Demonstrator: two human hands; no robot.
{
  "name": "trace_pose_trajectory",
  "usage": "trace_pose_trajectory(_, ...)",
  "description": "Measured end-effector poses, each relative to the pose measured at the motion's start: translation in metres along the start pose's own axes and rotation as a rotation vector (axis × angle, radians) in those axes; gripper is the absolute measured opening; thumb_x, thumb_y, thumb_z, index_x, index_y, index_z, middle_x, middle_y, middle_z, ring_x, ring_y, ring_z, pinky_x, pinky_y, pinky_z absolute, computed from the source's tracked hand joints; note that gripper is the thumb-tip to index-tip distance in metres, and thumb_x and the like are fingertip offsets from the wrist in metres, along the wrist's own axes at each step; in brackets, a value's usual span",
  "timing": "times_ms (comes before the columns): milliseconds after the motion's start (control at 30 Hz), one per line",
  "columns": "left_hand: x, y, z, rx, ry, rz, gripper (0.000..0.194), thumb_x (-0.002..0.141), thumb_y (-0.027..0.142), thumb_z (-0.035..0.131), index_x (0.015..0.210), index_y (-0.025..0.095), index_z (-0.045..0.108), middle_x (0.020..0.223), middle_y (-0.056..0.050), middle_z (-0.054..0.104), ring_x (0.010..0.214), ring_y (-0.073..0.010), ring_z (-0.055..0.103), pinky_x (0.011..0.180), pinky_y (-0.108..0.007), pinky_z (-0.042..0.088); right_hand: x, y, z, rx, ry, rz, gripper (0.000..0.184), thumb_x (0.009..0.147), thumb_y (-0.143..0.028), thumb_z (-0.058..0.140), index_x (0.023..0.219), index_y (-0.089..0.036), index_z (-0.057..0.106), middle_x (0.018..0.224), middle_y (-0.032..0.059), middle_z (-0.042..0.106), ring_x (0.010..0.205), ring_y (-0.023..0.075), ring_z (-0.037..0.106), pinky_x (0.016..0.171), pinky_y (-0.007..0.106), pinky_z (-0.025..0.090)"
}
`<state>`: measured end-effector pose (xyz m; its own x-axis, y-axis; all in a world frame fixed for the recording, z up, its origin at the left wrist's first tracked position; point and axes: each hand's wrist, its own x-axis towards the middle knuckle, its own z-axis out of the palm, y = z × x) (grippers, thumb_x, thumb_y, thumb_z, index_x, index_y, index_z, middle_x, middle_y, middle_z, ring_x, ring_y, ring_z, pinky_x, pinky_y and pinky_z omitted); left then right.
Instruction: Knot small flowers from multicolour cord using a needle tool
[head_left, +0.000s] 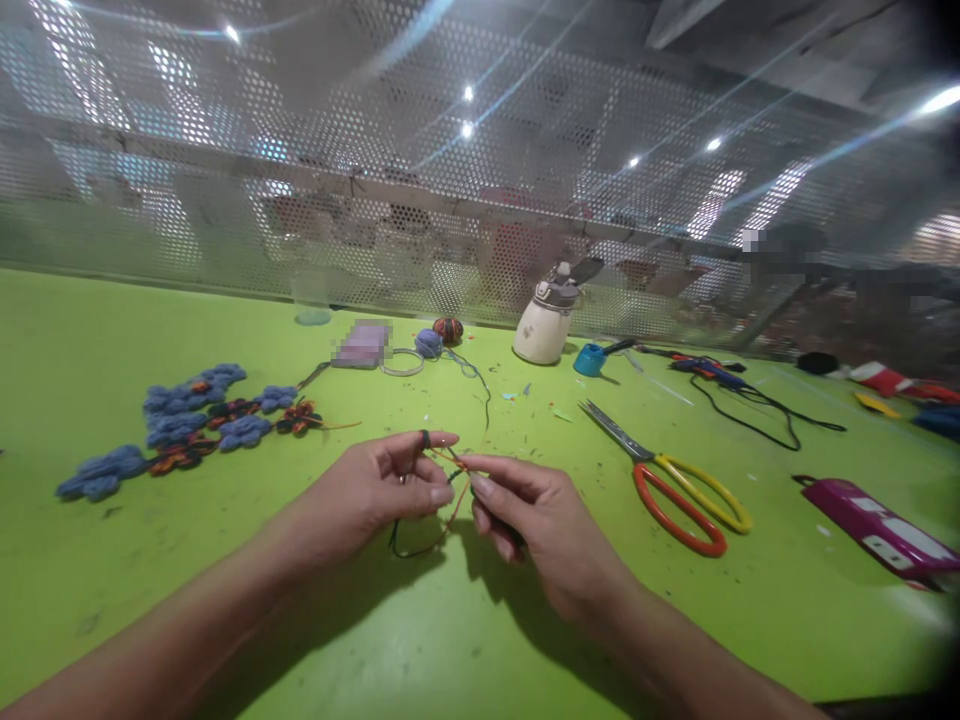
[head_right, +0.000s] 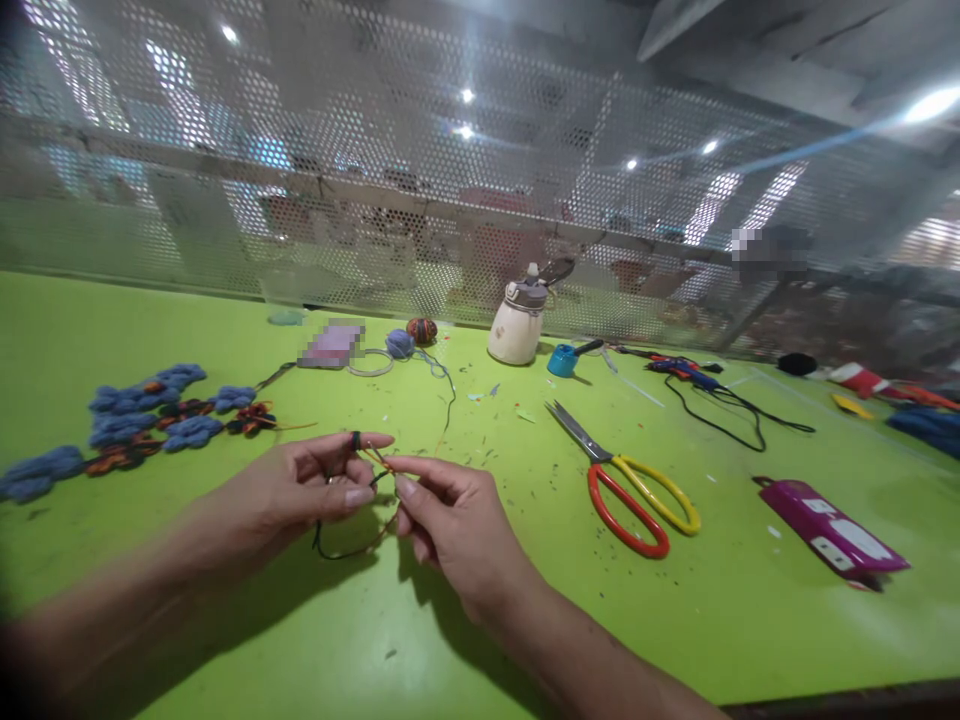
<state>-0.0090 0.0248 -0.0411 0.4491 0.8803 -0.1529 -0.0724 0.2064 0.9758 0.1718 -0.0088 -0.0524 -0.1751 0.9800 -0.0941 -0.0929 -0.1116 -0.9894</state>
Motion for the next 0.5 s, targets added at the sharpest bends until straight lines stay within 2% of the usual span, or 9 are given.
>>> trace_pose_trajectory(300, -0.0013, 0.0020, -0.0035, 0.028, 0.122, 0.051, 0.047, 0.064, 0.018, 0.078, 0.110, 0.016, 0.065, 0.069, 0.001, 0.065, 0.067, -0.0156, 0.058, 0.070, -0.030, 0.042, 0.0021, -0.0052, -0.0031, -0.043, 0.010, 0.008, 0.033, 0.079, -0.031, 0.065, 0.110, -0.018, 0.070, 0.055, -0.0032, 0.057, 0.038, 0.0049, 0.039, 0.038, 0.019, 0.023)
trace_pose_trajectory(500, -0.0015, 0.0037, -0.0080, 0.025, 0.069, 0.025, 0.048, 0.065, 0.019, 0.078, 0.111, 0.017, 0.066, 0.071, 0.001, 0.065, 0.068, -0.0150, 0.057, 0.070, -0.029, 0.041, 0.0001, -0.0097, -0.0046, -0.147, -0.018, -0.058, 0.031, 0.081, -0.029, 0.062, 0.108, -0.017, 0.071, 0.053, -0.0044, 0.048, 0.041, 0.0057, 0.035, 0.040, 0.021, 0.024)
